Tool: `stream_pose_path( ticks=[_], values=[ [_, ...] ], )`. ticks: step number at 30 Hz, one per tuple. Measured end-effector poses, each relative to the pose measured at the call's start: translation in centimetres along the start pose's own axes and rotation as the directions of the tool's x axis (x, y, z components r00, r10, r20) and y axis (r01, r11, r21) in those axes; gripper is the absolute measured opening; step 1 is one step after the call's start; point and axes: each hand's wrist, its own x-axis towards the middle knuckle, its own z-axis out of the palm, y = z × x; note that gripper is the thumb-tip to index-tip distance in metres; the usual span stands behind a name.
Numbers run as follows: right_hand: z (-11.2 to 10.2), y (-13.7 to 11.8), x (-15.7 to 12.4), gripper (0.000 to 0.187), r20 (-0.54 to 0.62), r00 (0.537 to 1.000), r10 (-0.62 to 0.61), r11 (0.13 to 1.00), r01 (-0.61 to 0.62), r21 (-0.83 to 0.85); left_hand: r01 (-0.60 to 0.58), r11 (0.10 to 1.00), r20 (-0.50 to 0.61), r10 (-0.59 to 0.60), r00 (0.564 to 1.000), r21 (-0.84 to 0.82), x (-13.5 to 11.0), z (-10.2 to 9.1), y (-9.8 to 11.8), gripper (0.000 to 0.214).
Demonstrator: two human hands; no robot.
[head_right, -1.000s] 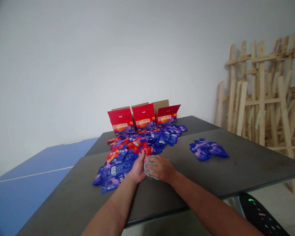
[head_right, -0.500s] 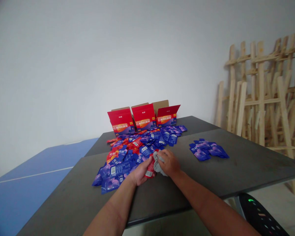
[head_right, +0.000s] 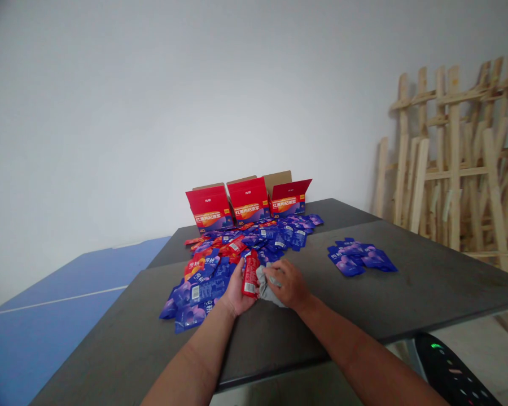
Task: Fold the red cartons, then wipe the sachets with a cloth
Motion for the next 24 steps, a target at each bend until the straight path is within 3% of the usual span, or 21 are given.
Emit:
stream_pose_path(
  ticks=[3,9,11,15,19,24],
  values=[
    [0.6,-1.5,-0.1,0.024,0.134,0.971,-0.196,0.98,0.2,-0.016,0.074,0.997,0.018,-0.074,0.997,0.018,0.2,-0.2,-0.8,0.054],
    [0.8,-2.2,0.1,0.018,0.159,0.965,-0.209,0.977,0.211,0.005,0.084,0.991,0.024,-0.087,0.996,0.109,0.1,-0.2,-1.8,0.049],
    [0.7,-1.8,0.2,0.015,0.127,0.978,-0.167,0.986,0.169,-0.004,0.057,0.987,0.032,-0.063,0.998,0.152,0.2,-0.1,-2.0,0.046],
    [0.6,-0.6,0.2,0.014,-0.008,1.0,0.029,0.999,-0.029,-0.02,0.037,0.953,-0.023,-0.032,0.999,0.3,0.3,0.2,-2.2,0.043],
    [0.6,0.5,0.3,0.015,-0.123,0.975,0.187,0.982,-0.188,-0.002,0.098,0.922,-0.072,-0.076,0.994,0.375,0.1,0.3,-2.1,0.043],
    [0.5,1.5,0.4,0.016,-0.148,0.939,0.311,0.95,-0.312,0.012,0.139,0.918,-0.088,-0.114,0.99,0.371,-0.2,0.2,-1.9,0.042]
  ],
)
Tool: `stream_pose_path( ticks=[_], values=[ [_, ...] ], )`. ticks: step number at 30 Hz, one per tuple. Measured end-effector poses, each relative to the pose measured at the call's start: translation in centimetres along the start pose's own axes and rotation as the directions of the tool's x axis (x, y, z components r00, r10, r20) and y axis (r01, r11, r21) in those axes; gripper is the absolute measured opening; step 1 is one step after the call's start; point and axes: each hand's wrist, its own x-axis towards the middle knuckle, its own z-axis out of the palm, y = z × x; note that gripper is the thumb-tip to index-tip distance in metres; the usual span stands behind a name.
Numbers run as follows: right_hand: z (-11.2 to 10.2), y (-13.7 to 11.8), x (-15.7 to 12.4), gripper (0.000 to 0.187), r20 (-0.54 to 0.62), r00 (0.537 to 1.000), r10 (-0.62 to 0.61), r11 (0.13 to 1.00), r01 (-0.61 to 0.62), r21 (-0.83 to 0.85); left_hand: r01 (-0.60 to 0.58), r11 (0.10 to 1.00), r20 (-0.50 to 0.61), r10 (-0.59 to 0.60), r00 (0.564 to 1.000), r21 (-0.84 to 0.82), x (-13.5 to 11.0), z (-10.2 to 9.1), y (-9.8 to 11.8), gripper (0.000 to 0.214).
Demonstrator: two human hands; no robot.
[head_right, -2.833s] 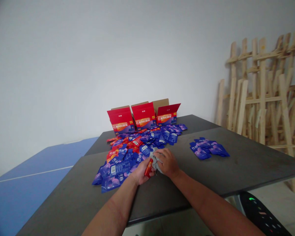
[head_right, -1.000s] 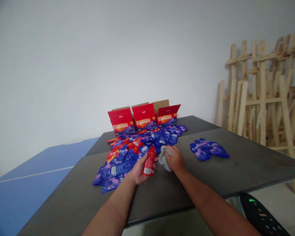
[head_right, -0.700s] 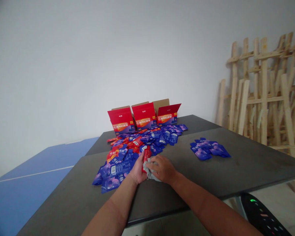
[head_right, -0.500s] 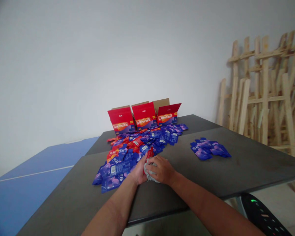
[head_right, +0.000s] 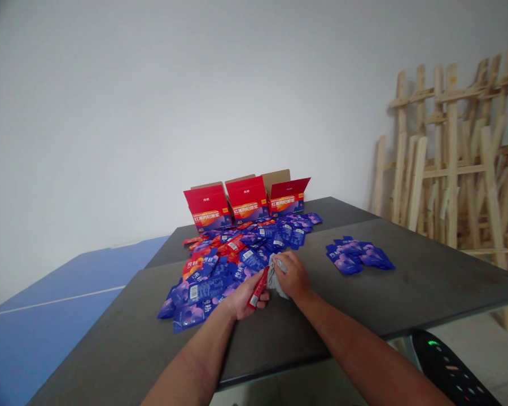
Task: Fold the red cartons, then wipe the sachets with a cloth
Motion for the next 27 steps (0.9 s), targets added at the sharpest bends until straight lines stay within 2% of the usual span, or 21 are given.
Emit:
stream_pose_path(
  ticks=[2,5,8,11,13,16,19,22,24,27],
  values=[
    [-0.1,0.4,0.1,0.016,-0.016,0.999,0.043,0.999,-0.043,-0.006,0.026,0.999,0.029,-0.025,0.999,-0.036,-0.2,-0.1,0.2,0.042],
    [-0.1,1.2,0.2,0.018,-0.025,0.994,0.109,0.994,-0.11,-0.02,0.068,0.983,0.144,-0.044,0.989,-0.17,-0.5,-0.4,0.8,0.037],
    [0.1,1.7,0.0,0.021,0.028,0.99,0.139,0.99,-0.138,-0.031,0.018,0.928,0.221,0.07,0.973,-0.372,-0.7,-0.7,1.6,0.034],
    [0.5,1.6,-0.4,0.024,0.172,0.981,0.091,0.996,-0.087,-0.032,-0.1,0.841,0.166,0.219,0.961,-0.531,-0.5,-1.1,2.0,0.034],
    [0.5,1.1,-0.5,0.026,0.248,0.967,0.064,0.997,-0.053,-0.053,-0.17,0.805,0.091,0.267,0.959,-0.569,-0.1,-1.4,2.1,0.028],
    [0.1,0.3,-0.6,0.03,0.272,0.961,0.039,0.996,-0.016,-0.086,-0.301,0.798,-0.07,0.312,0.947,-0.522,0.7,-1.6,1.9,0.014],
    [-0.5,-0.3,-0.6,0.032,0.293,0.955,-0.045,0.997,0.062,-0.049,-0.428,0.796,-0.164,0.398,0.903,-0.427,1.5,-1.5,1.3,0.012],
    [-0.5,-0.6,-0.7,0.031,0.328,0.94,-0.095,0.994,0.11,-0.025,-0.497,0.792,-0.138,0.481,0.866,-0.356,1.8,-0.8,0.7,0.028],
    [-0.3,-0.5,-0.7,0.029,0.335,0.94,-0.068,0.996,0.085,-0.036,-0.526,0.794,-0.108,0.52,0.847,-0.304,1.8,-0.3,0.4,0.036],
    [0.1,-0.1,-0.8,0.027,0.338,0.94,-0.036,0.999,0.045,-0.017,-0.535,0.808,-0.066,0.537,0.841,-0.249,1.5,0.5,0.1,0.04]
  ],
)
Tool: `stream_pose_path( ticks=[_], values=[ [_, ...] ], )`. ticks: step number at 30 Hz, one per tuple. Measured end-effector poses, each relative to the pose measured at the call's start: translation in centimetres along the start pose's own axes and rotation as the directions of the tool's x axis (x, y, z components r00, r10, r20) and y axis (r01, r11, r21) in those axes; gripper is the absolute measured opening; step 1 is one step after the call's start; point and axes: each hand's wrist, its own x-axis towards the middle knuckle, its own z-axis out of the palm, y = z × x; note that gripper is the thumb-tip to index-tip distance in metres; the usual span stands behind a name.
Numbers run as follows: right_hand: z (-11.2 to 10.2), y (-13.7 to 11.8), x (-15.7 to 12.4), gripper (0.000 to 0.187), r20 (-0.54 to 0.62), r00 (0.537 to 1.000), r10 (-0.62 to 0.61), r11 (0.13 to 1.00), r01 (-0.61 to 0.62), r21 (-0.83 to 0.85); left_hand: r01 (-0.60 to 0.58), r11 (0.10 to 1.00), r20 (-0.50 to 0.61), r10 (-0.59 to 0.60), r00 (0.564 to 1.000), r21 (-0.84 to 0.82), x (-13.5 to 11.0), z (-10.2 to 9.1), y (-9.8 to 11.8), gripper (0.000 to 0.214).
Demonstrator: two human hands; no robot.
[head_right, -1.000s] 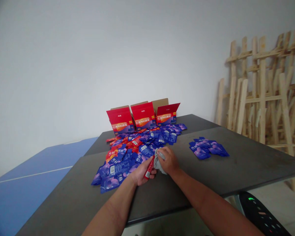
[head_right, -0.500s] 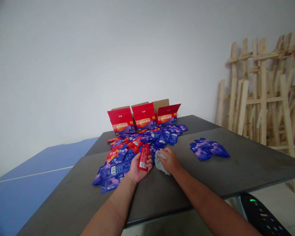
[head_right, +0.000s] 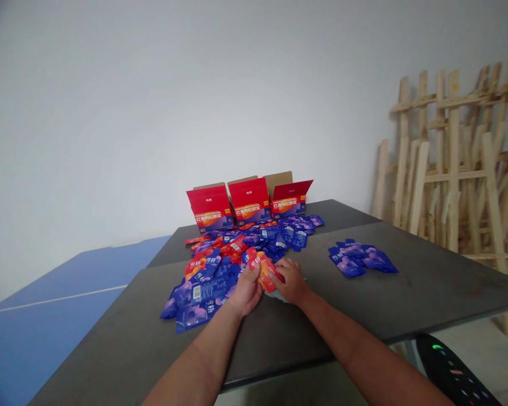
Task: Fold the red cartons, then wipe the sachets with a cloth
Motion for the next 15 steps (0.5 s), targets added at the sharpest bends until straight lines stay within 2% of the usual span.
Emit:
stream_pose_path(
  ticks=[5,8,12,15],
  values=[
    [-0.1,0.5,0.1,0.027,0.0,1.0,-0.008,0.997,0.008,0.081,0.008,0.998,0.068,-0.012,0.998,0.061,-0.3,0.0,-0.2,0.039],
    [-0.6,0.7,0.2,0.032,-0.024,0.999,0.041,0.992,-0.038,0.123,0.02,0.992,0.089,-0.032,0.996,0.128,-0.2,-0.5,-0.5,0.04],
    [-1.7,1.6,1.0,0.038,-0.126,0.968,0.217,0.965,-0.194,0.175,0.066,0.973,0.023,-0.073,0.997,0.22,-0.1,-1.2,-1.0,0.042],
    [-3.2,3.1,2.0,0.043,-0.206,0.904,0.374,0.922,-0.34,0.183,0.084,0.963,0.016,-0.092,0.996,0.256,0.0,-1.6,-1.2,0.043]
  ],
)
